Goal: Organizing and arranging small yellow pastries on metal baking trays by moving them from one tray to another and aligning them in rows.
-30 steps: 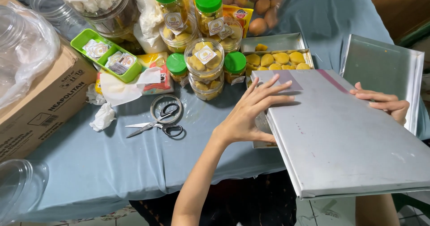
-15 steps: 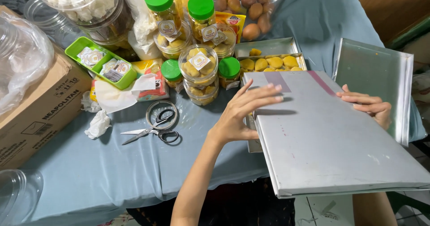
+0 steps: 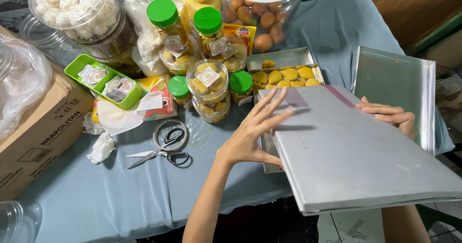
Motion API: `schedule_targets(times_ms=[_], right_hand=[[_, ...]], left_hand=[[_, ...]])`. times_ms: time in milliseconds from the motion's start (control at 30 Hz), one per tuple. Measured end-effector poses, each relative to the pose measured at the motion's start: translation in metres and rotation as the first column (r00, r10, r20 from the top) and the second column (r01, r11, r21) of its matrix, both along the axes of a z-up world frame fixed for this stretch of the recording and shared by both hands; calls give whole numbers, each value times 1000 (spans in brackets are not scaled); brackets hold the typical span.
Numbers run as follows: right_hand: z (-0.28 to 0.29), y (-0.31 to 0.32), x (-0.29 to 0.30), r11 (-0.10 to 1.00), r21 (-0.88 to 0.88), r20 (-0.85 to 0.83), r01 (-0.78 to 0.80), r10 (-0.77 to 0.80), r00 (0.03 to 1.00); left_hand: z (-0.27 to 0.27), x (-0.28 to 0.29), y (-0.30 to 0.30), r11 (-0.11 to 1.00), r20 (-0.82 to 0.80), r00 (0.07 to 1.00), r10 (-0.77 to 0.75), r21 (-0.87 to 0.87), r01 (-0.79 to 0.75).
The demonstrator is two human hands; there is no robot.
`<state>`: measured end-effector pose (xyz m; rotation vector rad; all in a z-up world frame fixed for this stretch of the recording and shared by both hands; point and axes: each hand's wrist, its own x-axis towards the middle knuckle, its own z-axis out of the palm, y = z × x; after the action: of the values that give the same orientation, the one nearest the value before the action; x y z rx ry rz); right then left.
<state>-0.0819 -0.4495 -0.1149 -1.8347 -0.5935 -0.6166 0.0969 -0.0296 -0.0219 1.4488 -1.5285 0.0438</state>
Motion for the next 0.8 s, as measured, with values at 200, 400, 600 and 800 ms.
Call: schedule_targets(times_ms=[200,400,600,800], right_hand=[[87,47,30,510,47,256,859,-837,483],[114,-11,119,167,66,-593,984,-786,174],[49,-101,213,12,281,-850,960,-462,255],[25,-64,281,43,287,-809,957,-525,266]], left_hand=[[-34,-12,-22,907,-216,976,12,-409,-102],[-97,-19,-37,895,-263,952,159,-368,-252],[-108,-10,-35,909,-181,941,286,-259,-326],[-100,-10,-32,835,-54,888,457,-320,-448]])
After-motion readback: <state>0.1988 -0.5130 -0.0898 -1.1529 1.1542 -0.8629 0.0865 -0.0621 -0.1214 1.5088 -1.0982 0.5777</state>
